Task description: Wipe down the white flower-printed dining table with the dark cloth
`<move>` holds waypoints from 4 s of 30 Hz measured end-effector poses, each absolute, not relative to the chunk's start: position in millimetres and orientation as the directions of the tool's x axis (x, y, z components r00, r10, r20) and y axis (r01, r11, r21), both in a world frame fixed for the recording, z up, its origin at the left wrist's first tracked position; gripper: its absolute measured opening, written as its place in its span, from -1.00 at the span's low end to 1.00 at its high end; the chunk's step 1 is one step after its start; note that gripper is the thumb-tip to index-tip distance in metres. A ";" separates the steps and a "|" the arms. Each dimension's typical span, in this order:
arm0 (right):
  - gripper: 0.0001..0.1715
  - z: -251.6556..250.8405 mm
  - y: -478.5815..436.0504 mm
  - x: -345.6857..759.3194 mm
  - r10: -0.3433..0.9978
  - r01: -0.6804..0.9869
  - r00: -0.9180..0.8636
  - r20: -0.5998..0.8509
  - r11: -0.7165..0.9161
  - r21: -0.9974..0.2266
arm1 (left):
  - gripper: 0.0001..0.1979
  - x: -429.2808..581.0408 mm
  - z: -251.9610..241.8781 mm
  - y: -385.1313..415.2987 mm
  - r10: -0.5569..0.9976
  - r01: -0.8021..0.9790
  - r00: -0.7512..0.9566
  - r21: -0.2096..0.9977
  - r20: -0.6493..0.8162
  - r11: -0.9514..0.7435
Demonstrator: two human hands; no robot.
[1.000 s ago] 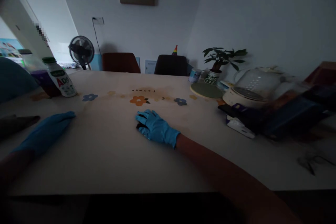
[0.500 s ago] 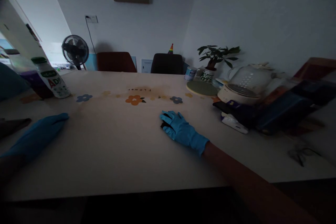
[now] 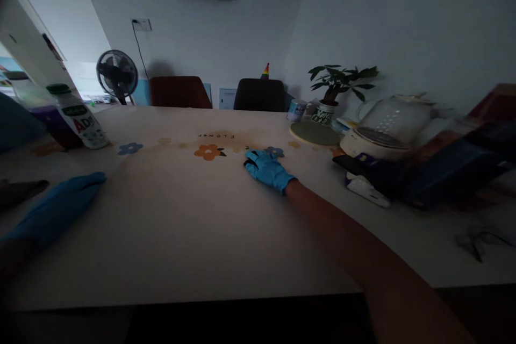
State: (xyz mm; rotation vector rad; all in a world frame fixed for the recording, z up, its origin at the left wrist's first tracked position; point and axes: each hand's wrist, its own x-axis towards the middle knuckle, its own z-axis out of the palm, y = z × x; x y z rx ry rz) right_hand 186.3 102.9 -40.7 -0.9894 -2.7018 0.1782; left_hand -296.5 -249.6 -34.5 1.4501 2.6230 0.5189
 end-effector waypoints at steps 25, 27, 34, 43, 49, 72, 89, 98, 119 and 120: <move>-0.36 -48.8 113.4 161.9 0.644 0.618 -0.726 0.243 0.765 -0.180 | -0.18 -291.4 -34.3 -245.7 0.816 0.781 -0.572 0.357 0.082 0.512; -0.32 -50.6 101.8 170.4 0.604 0.573 -0.758 0.246 0.797 -0.193 | -0.18 -294.7 -35.2 -246.6 0.822 0.788 -0.563 0.357 0.086 0.503; -0.23 -51.0 57.6 199.6 0.538 0.499 -0.810 0.232 0.841 -0.209 | -0.16 -295.0 -33.7 -247.4 0.831 0.802 -0.552 0.322 0.073 0.504; -0.25 -46.8 34.7 211.6 0.503 0.463 -0.838 0.210 0.860 -0.213 | -0.20 -297.0 -36.5 -244.6 0.832 0.808 -0.547 0.321 0.095 0.494; -0.23 -45.5 36.1 203.5 0.510 0.470 -0.842 0.175 0.854 -0.224 | -0.16 -299.1 -41.9 -245.0 0.817 0.797 -0.566 0.325 0.107 0.509; -0.31 -42.4 17.9 34.5 0.341 0.297 -0.922 0.184 0.927 -0.228 | -0.18 -292.9 -39.2 -245.8 0.811 0.783 -0.577 0.348 0.097 0.515; -0.24 -29.7 5.4 4.8 0.362 0.333 -0.926 0.104 0.917 -0.222 | -0.21 -283.6 -25.6 -245.0 0.802 0.756 -0.596 0.371 0.047 0.540; -0.27 -32.7 -14.9 59.4 0.282 0.242 -0.947 0.153 0.941 -0.239 | -0.21 -283.7 -23.1 -245.4 0.805 0.764 -0.589 0.367 0.063 0.530; -0.28 -34.2 -28.6 93.6 0.288 0.247 -0.944 0.162 0.941 -0.230 | -0.18 -293.2 -32.4 -247.0 0.827 0.797 -0.553 0.349 0.097 0.492; -0.26 -34.9 -27.6 90.2 0.287 0.248 -0.945 0.160 0.943 -0.224 | -0.18 -293.3 -33.0 -246.6 0.823 0.793 -0.558 0.356 0.100 0.494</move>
